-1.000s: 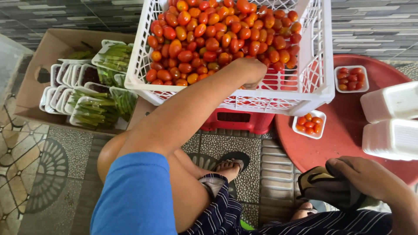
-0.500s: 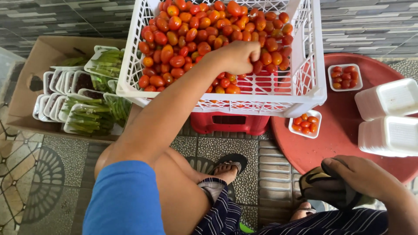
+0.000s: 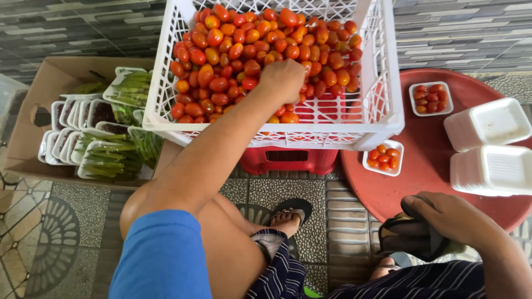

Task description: The person picks cherry tomatoes from a white crate, wipes each one with a dark cloth, and places them into small white plastic containers on a red tray. The person repeats this process, filling one container and then moving to another.

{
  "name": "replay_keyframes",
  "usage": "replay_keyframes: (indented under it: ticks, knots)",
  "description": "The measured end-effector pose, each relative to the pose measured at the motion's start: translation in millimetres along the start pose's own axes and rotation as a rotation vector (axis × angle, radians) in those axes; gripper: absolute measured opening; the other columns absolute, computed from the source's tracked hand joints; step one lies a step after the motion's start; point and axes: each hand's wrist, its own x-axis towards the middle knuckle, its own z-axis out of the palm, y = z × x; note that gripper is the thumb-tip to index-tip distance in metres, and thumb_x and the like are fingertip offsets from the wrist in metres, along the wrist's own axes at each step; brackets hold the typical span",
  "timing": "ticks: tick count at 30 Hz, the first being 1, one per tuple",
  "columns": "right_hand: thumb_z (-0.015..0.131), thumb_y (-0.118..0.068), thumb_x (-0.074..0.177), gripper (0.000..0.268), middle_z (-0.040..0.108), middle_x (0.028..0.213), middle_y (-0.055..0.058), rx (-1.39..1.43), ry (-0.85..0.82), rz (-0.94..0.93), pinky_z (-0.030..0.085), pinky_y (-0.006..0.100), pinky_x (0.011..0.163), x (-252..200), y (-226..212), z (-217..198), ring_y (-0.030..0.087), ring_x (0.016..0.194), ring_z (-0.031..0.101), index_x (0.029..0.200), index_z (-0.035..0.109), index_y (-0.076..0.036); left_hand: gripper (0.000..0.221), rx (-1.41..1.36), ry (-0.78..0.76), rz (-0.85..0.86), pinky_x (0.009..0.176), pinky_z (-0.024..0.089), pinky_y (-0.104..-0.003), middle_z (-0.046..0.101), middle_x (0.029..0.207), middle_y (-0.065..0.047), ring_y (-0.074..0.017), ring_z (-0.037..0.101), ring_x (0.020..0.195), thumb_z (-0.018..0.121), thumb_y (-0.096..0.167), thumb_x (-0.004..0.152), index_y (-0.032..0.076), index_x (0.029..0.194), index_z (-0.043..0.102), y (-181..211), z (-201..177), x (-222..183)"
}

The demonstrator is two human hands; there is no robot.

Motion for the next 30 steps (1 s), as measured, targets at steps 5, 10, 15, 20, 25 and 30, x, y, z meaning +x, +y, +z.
replay_keyframes:
  ticks: [5, 10, 15, 20, 25, 30]
  knots:
    - [0.059, -0.041, 0.094, 0.037, 0.088, 0.11, -0.006, 0.142, 0.113, -0.155, 0.05, 0.023, 0.098, 1.0, 22.9, -0.3, 0.008, 0.101, 0.076, 0.112, 0.083, -0.019, 0.036, -0.546, 0.317, 0.134, 0.051, 0.037, -0.036, 0.054, 0.056, 0.003, -0.0132, 0.052, 0.054, 0.067, 0.044, 0.087, 0.018, 0.068, 0.052, 0.1, -58.5, -8.6]
    - [0.06, -0.035, 0.101, 0.026, 0.072, 0.1, 0.001, 0.306, 0.331, -0.132, 0.045, 0.032, 0.088, -9.7, 46.3, -14.1, 0.014, 0.095, 0.062, 0.107, 0.074, -0.014, 0.021, -1.268, 0.3, 0.576, 0.077, 0.05, -0.022, 0.071, 0.093, 0.005, -0.0042, 0.064, 0.087, 0.077, 0.029, 0.083, 0.02, 0.1, 0.069, 116.7, -59.5, -85.8]
    - [0.048, -0.043, 0.116, 0.039, 0.058, 0.101, 0.0, 0.655, 0.777, -0.091, 0.04, 0.037, 0.083, -19.0, 68.8, -6.1, 0.014, 0.098, 0.05, 0.109, 0.065, -0.008, 0.024, -1.76, 0.124, 0.654, 0.091, 0.058, -0.024, 0.076, 0.11, -0.003, -0.0094, 0.07, 0.101, 0.07, 0.027, 0.096, 0.009, 0.113, 0.069, 230.7, 23.4, -110.6]
    - [0.051, -0.036, 0.119, 0.041, 0.067, 0.09, 0.019, 0.815, 1.08, -0.125, 0.049, 0.043, 0.08, 7.2, 94.2, 44.4, 0.029, 0.091, 0.063, 0.102, 0.072, -0.006, 0.036, -1.392, 0.226, 0.246, 0.081, 0.061, -0.029, 0.074, 0.093, 0.003, -0.017, 0.075, 0.089, 0.087, 0.03, 0.077, 0.031, 0.111, 0.075, 314.9, 99.8, -102.0]
    - [0.049, -0.038, 0.114, 0.034, 0.071, 0.092, 0.016, 0.854, 1.041, -0.09, 0.052, 0.049, 0.084, -8.7, 65.2, 73.1, 0.035, 0.1, 0.069, 0.11, 0.073, -0.015, 0.035, -1.209, 0.338, 0.414, 0.078, 0.061, -0.033, 0.062, 0.088, 0.002, -0.0199, 0.07, 0.082, 0.088, 0.014, 0.071, 0.025, 0.101, 0.071, 333.2, 115.5, -100.8]
    - [0.044, -0.046, 0.114, 0.047, 0.07, 0.094, 0.024, 0.979, 0.946, 0.154, 0.048, 0.057, 0.086, -6.2, 109.7, 90.8, 0.042, 0.105, 0.065, 0.104, 0.071, -0.008, 0.036, -1.143, 0.182, 0.695, 0.089, 0.062, -0.041, 0.06, 0.104, -0.005, -0.0295, 0.07, 0.103, 0.077, 0.006, 0.083, 0.018, 0.115, 0.066, 349.3, 105.8, -109.6]
